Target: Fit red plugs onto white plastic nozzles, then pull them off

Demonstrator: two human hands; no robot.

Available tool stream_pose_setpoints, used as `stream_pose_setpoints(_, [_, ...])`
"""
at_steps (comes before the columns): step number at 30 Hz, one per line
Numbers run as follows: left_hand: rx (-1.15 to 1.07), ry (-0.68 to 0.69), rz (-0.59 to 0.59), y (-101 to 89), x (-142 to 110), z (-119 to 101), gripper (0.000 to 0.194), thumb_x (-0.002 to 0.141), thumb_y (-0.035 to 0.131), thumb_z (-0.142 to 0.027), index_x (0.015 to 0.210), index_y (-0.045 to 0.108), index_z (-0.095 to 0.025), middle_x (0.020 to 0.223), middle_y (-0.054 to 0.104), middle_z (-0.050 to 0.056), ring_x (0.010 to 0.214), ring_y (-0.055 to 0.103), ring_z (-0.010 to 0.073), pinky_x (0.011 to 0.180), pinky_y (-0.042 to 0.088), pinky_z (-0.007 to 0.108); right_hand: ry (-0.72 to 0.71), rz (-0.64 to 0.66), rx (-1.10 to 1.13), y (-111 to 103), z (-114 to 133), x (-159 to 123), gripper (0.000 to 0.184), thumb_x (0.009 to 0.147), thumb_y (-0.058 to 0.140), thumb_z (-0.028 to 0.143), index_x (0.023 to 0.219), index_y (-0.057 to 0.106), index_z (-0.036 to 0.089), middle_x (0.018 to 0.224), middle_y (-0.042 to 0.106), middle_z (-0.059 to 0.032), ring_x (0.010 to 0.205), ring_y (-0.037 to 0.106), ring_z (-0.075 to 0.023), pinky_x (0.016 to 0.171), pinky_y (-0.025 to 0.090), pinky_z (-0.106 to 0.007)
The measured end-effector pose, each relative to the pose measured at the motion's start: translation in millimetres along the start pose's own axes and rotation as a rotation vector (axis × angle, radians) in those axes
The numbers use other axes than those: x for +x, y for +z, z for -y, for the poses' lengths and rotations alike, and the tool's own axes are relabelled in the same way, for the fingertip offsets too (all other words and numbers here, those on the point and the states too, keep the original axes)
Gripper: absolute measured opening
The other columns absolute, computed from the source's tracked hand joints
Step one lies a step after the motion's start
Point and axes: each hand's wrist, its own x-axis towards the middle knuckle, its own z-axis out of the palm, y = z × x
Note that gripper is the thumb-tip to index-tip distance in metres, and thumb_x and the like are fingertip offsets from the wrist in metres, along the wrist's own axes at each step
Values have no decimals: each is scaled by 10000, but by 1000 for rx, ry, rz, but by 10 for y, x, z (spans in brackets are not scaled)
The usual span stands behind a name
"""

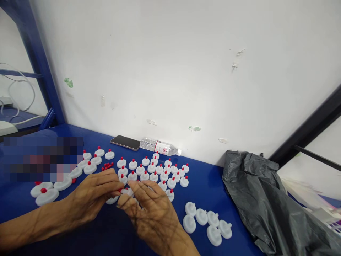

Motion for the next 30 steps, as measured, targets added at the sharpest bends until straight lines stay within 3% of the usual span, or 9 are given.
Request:
stream_pose_setpoints(3, [-97,-57,11,2,23,-19,251,896,490,-47,1018,588,-243,775,661,36,623,533,193,511,444,353,-20,27,-25,-14,5,20,196,963,535,139,1064,676,229,1190,742,-58,1059,712,-163,989,576,-332])
stream_pose_setpoints(7, [-41,-69,62,-20,113,-28,187,936,471,-92,933,582,-243,756,647,24,653,547,196,553,455,348,-21,78,-37,-1,-52,53,271,949,552,122,1198,633,191,1187,735,-77,1068,701,-183,982,575,-346])
stream_pose_setpoints(10, [55,-105,73,-99,188,6,175,973,449,-145,972,603,-227,790,659,26,698,552,195,611,462,349,100,142,-59,-21,-169,40,390,949,518,87,1326,562,177,1229,696,-91,1117,669,-204,937,588,-348])
stream_pose_setpoints(12, [197,-133,8,-171,216,72,182,980,448,-175,988,626,-211,808,670,34,721,544,198,640,457,355,211,178,-108,-73,-298,2,403,965,472,93,1340,558,213,1277,649,-96,1103,667,-210,848,603,-328])
stream_pose_setpoints(15, [536,-308,23,-261,213,229,198,985,468,-243,943,658,-203,848,684,50,827,542,236,617,436,344,358,136,-174,-216,-555,-71,321,991,456,165,1261,608,250,1273,620,-87,991,687,-201,776,584,-325])
stream_pose_setpoints(18, [695,-453,136,-279,158,402,227,972,469,-234,916,684,-190,875,680,80,904,525,280,570,409,325,509,132,-187,-386,-825,-147,216,983,526,294,1161,639,249,1143,676,-57,977,673,-218,867,533,-367])
stream_pose_setpoints(22, [689,-444,243,-204,47,554,199,930,526,-223,913,716,-165,883,660,115,912,519,308,655,451,364,697,227,-275,-533,-1128,-295,183,961,543,383,953,659,242,956,728,-33,919,672,-242,867,478,-390])
stream_pose_setpoints(26, [697,-412,323,-132,-13,591,213,925,541,-245,915,731,-149,878,646,132,909,526,323,776,459,424,858,345,-321,-562,-1340,-463,193,916,549,383,922,669,232,923,694,-57,871,652,-242,766,455,-350])
stream_pose_setpoints(30, [723,-397,360,-105,-19,592,231,926,523,-233,889,735,-149,883,645,144,896,535,328,820,449,447,1018,466,-270,-547,-1408,-549,194,887,548,376,885,670,225,758,679,-35,694,631,-212,640,409,-318])
